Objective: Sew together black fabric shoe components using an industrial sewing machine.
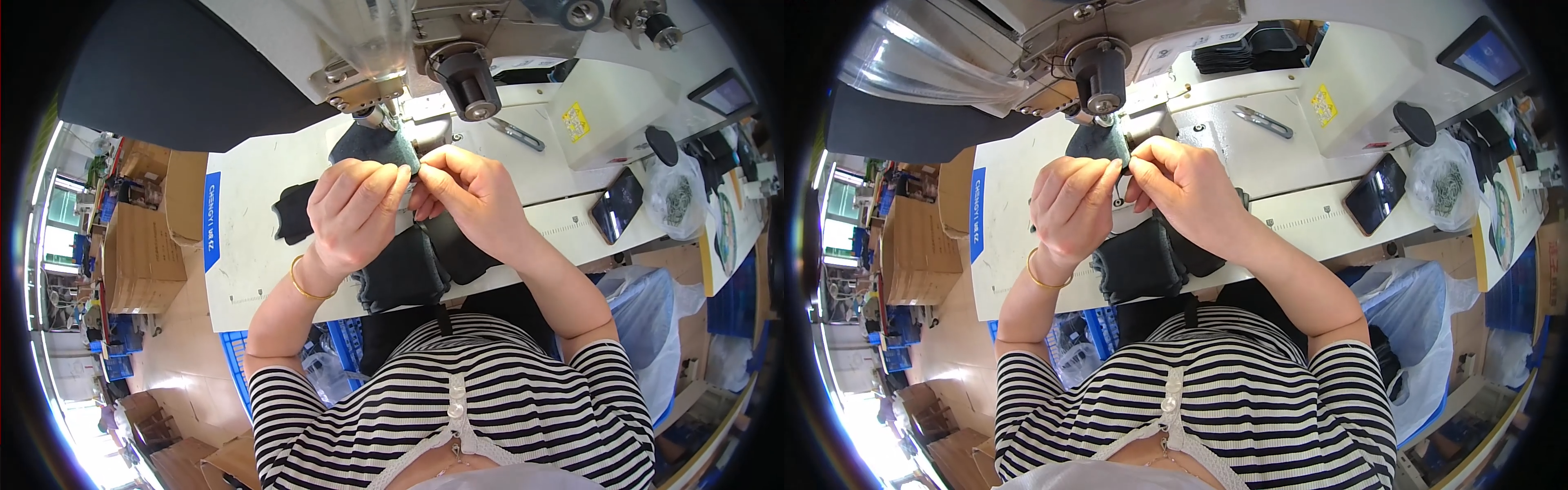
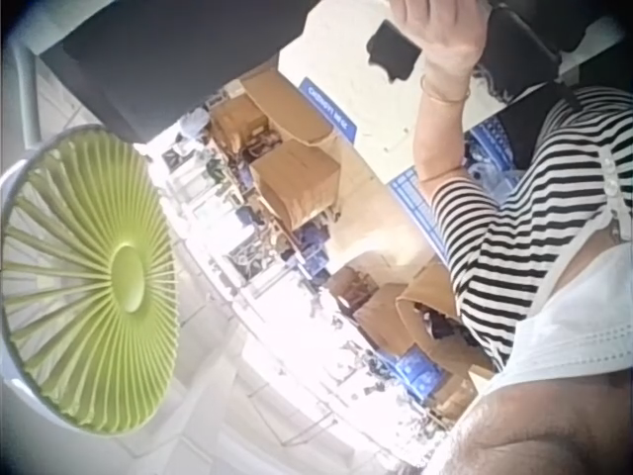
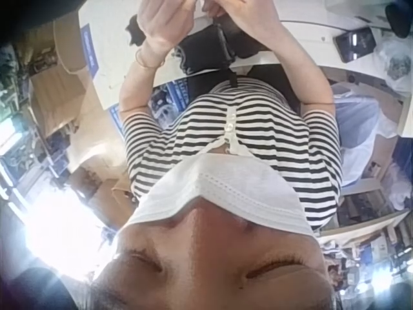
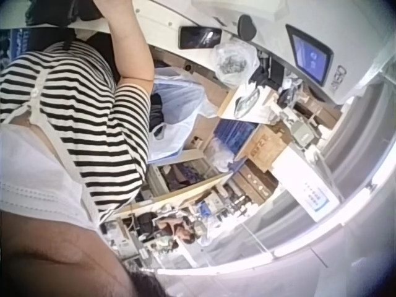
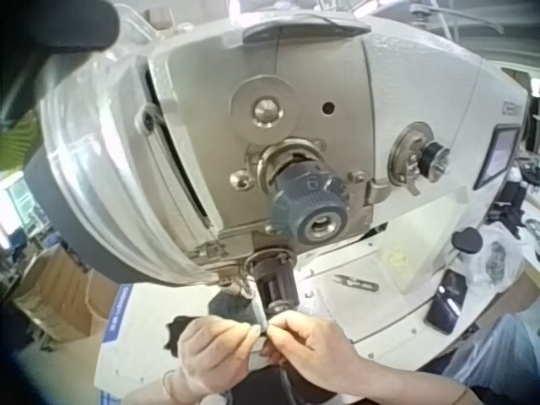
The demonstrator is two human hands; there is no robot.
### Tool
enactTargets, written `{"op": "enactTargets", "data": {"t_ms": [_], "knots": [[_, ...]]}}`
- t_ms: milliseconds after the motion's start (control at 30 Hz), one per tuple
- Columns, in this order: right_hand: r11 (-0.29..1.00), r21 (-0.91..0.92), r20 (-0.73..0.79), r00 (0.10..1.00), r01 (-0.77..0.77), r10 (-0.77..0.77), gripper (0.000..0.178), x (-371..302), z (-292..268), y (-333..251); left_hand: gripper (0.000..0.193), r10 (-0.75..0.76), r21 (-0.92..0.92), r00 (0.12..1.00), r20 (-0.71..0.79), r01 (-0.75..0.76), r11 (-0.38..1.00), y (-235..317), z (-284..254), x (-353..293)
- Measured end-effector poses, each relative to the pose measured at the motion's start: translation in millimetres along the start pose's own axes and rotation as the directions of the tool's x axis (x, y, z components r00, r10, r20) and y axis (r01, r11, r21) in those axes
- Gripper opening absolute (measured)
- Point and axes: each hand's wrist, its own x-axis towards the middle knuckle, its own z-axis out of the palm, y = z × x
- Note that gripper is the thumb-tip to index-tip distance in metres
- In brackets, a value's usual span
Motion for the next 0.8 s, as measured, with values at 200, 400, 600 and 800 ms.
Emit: {"op": "enactTargets", "data": {"t_ms": [200,400,600,800], "knots": [[1.0,-0.003,0.009,1.0,0.008,-0.008,0.021,1,-1,0,0.024,0.001,-0.011,1.0,-0.014,-0.001,1.0,-1,0,1],[0.994,0.095,0.022,0.999,-0.051,0.049,0.021,4,-4,-3,0.024,0.118,0.063,0.993,-0.007,-0.117,0.991,-4,0,-1],[0.997,0.024,-0.012,0.998,-0.069,0.069,0.021,6,0,-5,0.025,0.183,0.11,0.982,0.047,-0.188,0.976,-5,-2,-2],[0.996,-0.044,-0.031,0.997,-0.079,0.077,0.019,3,2,-8,0.03,-0.089,0.105,0.994,0.061,0.082,0.991,12,0,-1]]}}
